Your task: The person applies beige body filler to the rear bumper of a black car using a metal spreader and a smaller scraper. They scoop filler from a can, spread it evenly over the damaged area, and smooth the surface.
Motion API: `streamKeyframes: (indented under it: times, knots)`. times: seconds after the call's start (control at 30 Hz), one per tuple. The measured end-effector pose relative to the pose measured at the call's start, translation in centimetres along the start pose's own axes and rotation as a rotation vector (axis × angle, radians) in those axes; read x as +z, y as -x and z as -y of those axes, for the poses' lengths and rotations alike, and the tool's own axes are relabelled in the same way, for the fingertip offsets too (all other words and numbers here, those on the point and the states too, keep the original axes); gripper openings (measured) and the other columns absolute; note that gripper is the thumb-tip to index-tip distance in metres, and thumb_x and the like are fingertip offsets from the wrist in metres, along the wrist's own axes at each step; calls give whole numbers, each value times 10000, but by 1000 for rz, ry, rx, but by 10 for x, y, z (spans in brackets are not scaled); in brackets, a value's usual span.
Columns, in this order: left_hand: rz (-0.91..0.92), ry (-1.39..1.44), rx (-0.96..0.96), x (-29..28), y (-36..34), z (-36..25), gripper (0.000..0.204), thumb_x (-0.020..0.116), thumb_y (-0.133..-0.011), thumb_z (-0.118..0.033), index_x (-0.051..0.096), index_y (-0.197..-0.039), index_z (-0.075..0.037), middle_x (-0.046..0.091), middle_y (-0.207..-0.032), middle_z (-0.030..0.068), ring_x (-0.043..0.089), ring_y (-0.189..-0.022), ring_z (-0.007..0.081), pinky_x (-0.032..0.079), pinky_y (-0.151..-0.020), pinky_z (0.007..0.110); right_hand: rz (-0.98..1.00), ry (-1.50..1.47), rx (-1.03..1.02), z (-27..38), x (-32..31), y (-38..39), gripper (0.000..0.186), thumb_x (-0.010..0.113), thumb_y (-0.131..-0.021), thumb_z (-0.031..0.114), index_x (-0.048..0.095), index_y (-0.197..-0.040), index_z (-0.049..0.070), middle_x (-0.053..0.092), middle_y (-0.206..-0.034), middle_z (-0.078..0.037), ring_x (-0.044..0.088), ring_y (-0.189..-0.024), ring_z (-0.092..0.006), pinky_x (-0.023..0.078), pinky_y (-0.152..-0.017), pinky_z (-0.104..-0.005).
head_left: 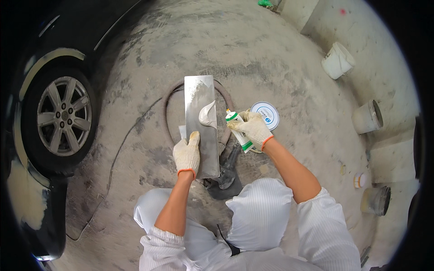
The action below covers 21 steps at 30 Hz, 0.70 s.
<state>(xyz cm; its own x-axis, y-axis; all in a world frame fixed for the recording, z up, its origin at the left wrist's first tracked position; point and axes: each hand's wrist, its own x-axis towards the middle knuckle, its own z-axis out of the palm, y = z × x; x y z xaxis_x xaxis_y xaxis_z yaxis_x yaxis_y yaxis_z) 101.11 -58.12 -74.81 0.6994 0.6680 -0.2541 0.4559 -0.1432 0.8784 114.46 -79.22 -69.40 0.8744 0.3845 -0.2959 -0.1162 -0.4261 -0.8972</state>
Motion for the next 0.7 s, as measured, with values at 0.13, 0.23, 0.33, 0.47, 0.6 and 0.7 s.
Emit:
streamKeyframes:
  times: [0.13, 0.23, 0.33, 0.47, 0.6, 0.7]
  knots:
    - [-5, -96, 20, 6, 0, -6, 670, 708, -1015, -554, 739, -962, 113, 714, -880, 342, 683, -834, 495, 531, -815, 534, 57, -74, 34, 1, 8, 6, 282, 874, -924, 194, 809, -1099, -18, 759, -945, -57, 680, -752, -116, 554, -678, -312]
    - [-19, -156, 49, 6, 1, -10, 684, 670, -1032, -589, 738, -933, 84, 723, -936, 352, 703, -927, 518, 527, -857, 558, 139, -306, 81, -4, 12, 6, 285, 847, -959, 175, 746, -1115, -41, 741, -900, -71, 726, -743, -150, 584, -634, -314]
    - [-34, -220, 48, 2, 4, -14, 676, 635, -1047, -599, 732, -917, 58, 734, -959, 329, 698, -995, 527, 520, -900, 569, 228, -550, 124, -2, 12, 5, 319, 795, -999, 246, 727, -1160, -21, 752, -903, -71, 730, -712, -170, 612, -595, -331]
    - [-46, -249, 61, -2, 4, -17, 646, 625, -1061, -574, 730, -939, 52, 740, -1002, 310, 697, -1009, 517, 523, -912, 563, 175, -462, 224, 11, 16, 3, 369, 780, -1012, 357, 735, -1109, 4, 733, -864, -86, 701, -681, -173, 575, -582, -323]
    - [-54, -269, 95, -3, 3, -14, 600, 611, -1078, -540, 731, -991, 41, 733, -1082, 289, 691, -1053, 506, 525, -925, 571, 122, 115, -64, 26, 30, 2, 428, 812, -942, 406, 782, -1009, -15, 749, -839, -120, 733, -755, -220, 579, -686, -379]
    - [-82, -332, 155, 0, 3, -10, 570, 603, -1085, -524, 734, -1028, 28, 725, -1126, 278, 691, -1073, 499, 530, -932, 577, 9, 701, -282, 30, 47, 2, 450, 812, -889, 457, 783, -922, 10, 758, -849, -201, 769, -823, -334, 586, -780, -470]
